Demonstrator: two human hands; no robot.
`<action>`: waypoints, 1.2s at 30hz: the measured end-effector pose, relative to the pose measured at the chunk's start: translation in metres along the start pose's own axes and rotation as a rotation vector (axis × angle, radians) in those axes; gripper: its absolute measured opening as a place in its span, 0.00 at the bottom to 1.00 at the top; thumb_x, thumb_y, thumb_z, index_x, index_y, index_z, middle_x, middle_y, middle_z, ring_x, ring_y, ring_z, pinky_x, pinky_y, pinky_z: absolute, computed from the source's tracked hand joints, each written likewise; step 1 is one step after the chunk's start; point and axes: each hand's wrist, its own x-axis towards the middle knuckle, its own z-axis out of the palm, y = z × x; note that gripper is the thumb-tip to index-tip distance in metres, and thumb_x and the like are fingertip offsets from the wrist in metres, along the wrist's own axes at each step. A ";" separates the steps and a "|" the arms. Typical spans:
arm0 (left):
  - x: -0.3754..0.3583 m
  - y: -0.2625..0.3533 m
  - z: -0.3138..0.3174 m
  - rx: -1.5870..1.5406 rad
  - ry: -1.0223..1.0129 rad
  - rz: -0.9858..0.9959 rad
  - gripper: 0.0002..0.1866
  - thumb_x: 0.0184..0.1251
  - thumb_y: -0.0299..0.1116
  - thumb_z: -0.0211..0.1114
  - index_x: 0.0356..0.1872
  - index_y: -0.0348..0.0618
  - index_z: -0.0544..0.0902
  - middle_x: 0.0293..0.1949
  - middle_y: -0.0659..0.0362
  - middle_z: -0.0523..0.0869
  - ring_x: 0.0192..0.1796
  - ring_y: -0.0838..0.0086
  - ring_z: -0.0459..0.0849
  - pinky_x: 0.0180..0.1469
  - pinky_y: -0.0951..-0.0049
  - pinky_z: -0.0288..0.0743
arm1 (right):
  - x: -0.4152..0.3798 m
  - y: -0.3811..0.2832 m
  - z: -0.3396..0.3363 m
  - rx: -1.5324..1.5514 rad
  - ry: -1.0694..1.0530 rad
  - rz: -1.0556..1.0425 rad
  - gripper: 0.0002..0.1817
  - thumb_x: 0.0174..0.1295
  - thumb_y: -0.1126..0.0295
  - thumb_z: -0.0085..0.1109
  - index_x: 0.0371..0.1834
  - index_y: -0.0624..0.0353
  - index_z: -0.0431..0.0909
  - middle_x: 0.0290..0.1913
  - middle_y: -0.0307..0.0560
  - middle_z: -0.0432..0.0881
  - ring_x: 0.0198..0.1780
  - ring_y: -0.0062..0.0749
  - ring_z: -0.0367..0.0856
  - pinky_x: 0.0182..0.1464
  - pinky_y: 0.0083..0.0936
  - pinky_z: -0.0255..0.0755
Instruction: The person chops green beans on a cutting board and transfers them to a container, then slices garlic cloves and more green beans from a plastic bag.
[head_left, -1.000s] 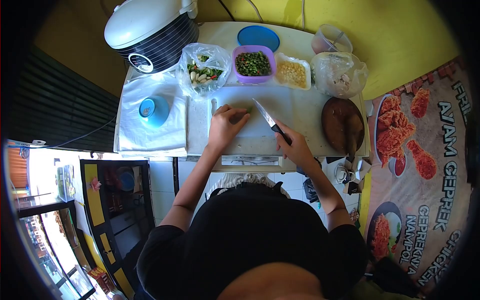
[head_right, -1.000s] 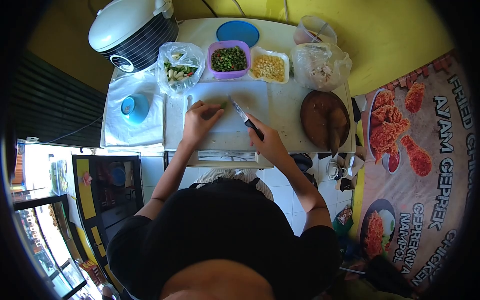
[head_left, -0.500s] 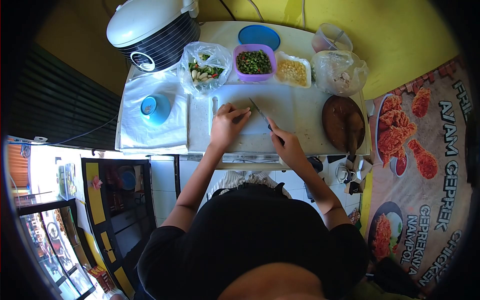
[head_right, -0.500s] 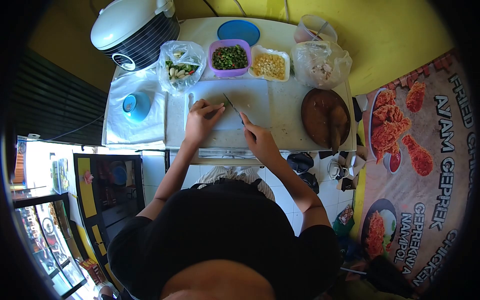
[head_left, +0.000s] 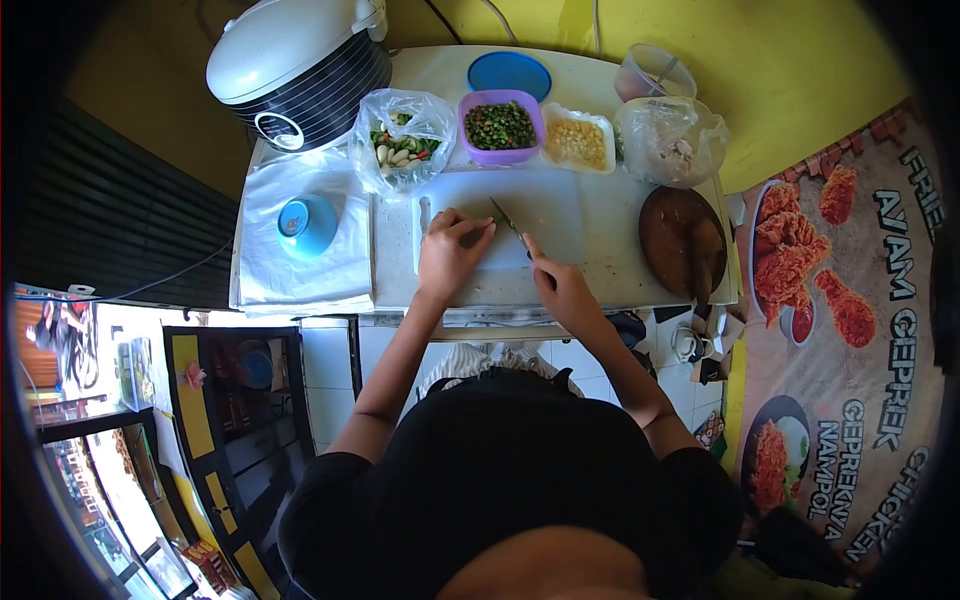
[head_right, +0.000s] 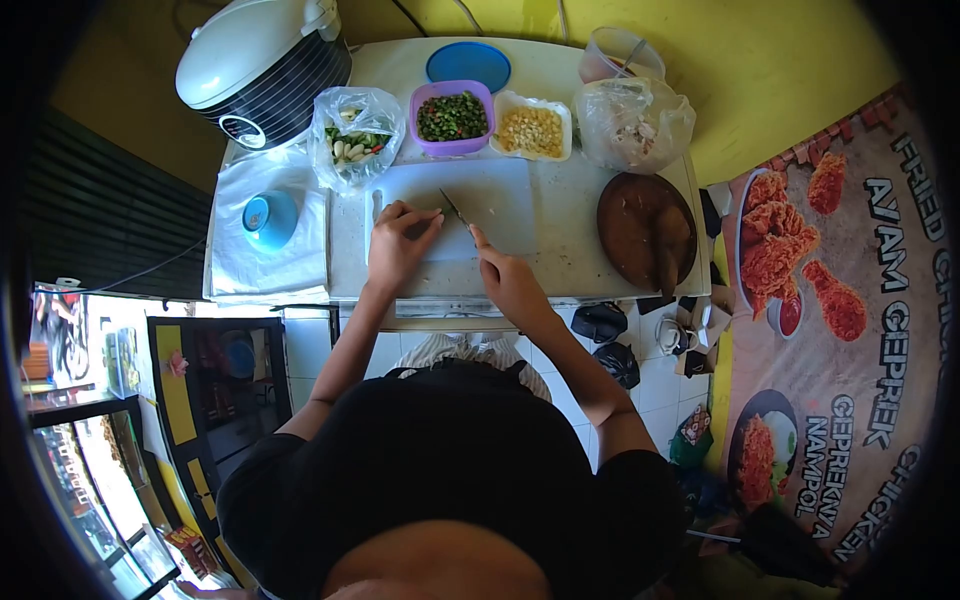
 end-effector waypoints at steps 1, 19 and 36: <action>-0.001 -0.001 0.000 -0.020 -0.002 -0.027 0.08 0.55 0.32 0.72 0.36 0.45 0.90 0.29 0.56 0.81 0.35 0.65 0.81 0.42 0.67 0.76 | -0.004 -0.002 -0.004 0.001 0.000 -0.001 0.24 0.67 0.74 0.50 0.67 0.56 0.68 0.21 0.64 0.69 0.19 0.51 0.71 0.28 0.31 0.69; 0.002 -0.002 -0.001 -0.122 -0.031 -0.109 0.08 0.54 0.31 0.71 0.36 0.42 0.89 0.29 0.56 0.82 0.31 0.69 0.83 0.38 0.70 0.78 | 0.002 -0.026 -0.019 -0.014 -0.138 0.183 0.25 0.68 0.74 0.50 0.70 0.53 0.65 0.17 0.52 0.65 0.18 0.28 0.65 0.27 0.25 0.65; 0.012 -0.011 -0.010 -0.099 -0.162 -0.036 0.08 0.56 0.32 0.72 0.33 0.39 0.88 0.27 0.56 0.82 0.26 0.71 0.81 0.32 0.72 0.77 | -0.001 -0.005 0.002 0.031 -0.077 0.100 0.25 0.67 0.74 0.50 0.69 0.54 0.66 0.18 0.59 0.68 0.17 0.37 0.68 0.27 0.30 0.67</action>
